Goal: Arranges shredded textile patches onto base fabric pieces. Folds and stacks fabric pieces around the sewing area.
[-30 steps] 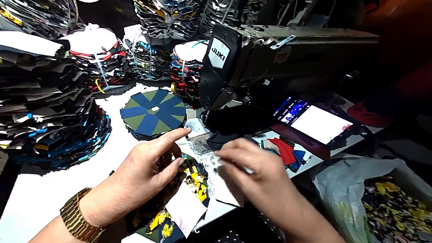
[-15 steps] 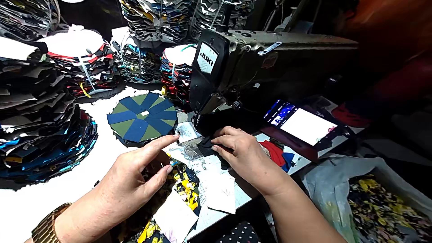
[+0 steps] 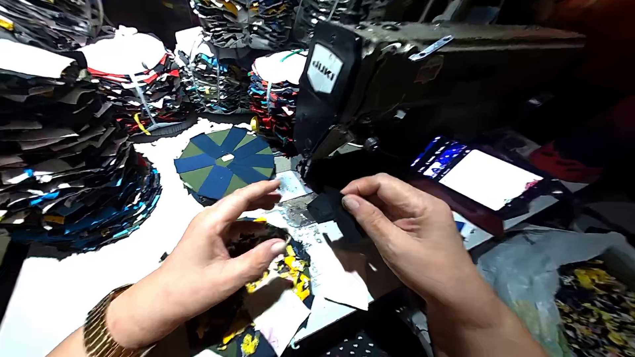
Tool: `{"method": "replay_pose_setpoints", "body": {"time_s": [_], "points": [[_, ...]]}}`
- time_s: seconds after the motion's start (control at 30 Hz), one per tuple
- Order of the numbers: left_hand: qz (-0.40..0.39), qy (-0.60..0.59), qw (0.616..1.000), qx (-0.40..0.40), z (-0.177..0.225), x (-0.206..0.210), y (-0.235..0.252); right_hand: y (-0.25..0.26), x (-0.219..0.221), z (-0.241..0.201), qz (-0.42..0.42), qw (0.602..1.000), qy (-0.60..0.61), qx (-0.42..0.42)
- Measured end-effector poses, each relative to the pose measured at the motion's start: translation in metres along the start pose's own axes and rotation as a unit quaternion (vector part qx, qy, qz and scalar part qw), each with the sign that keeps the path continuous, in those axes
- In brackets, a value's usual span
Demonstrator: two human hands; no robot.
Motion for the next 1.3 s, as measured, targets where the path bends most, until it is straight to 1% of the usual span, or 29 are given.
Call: {"method": "replay_pose_setpoints", "body": {"time_s": [0.1,0.2,0.3,0.37,0.47,0.6,0.7,0.87,0.97,1.1,1.17,1.3], "points": [[-0.061,-0.082,0.993,-0.053,0.0,0.009,-0.003,-0.015,0.034,-0.005,-0.097,0.982,0.146,0.065],[-0.104,-0.145,0.981,-0.072,0.0,0.018,-0.006,-0.029,0.056,-0.005,-0.158,0.957,0.217,0.113],[-0.111,-0.14,0.98,-0.089,-0.001,0.019,-0.007,-0.036,0.062,-0.007,-0.181,0.94,0.251,0.14],[-0.097,-0.116,0.983,-0.102,-0.001,0.017,-0.007,-0.038,0.06,-0.008,-0.173,0.948,0.225,0.145],[-0.103,-0.086,0.988,-0.078,0.001,0.017,-0.006,-0.042,0.055,-0.006,-0.13,0.96,0.183,0.165],[-0.122,-0.035,0.992,-0.029,0.006,0.017,-0.005,-0.054,0.055,-0.007,-0.1,0.951,0.216,0.199],[-0.144,-0.021,0.989,-0.025,0.009,0.021,-0.009,-0.065,0.056,-0.006,-0.106,0.957,0.183,0.2],[-0.168,0.079,0.983,-0.015,0.008,0.029,-0.012,-0.085,0.068,0.001,-0.117,0.963,0.127,0.208],[-0.187,0.184,0.965,-0.022,0.002,0.032,-0.014,-0.084,0.068,-0.001,-0.114,0.976,0.041,0.18],[-0.189,0.256,0.948,-0.019,0.0,0.034,-0.015,-0.079,0.066,-0.006,-0.118,0.983,-0.111,0.087],[-0.185,0.275,0.943,-0.006,0.0,0.034,-0.015,-0.075,0.061,-0.008,-0.112,0.981,-0.144,0.059],[-0.174,0.278,0.945,0.003,0.0,0.033,-0.014,-0.065,0.039,-0.024,-0.07,0.984,-0.164,0.0]]}}
Point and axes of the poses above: each hand's wrist, its own y-axis towards the middle knuckle, its own x-axis out of the palm, z = x × y, the point moved 9 cm from there along y, towards the middle knuckle, and after that the axes turned 4 degrees about -x, right-handed, at the moved point
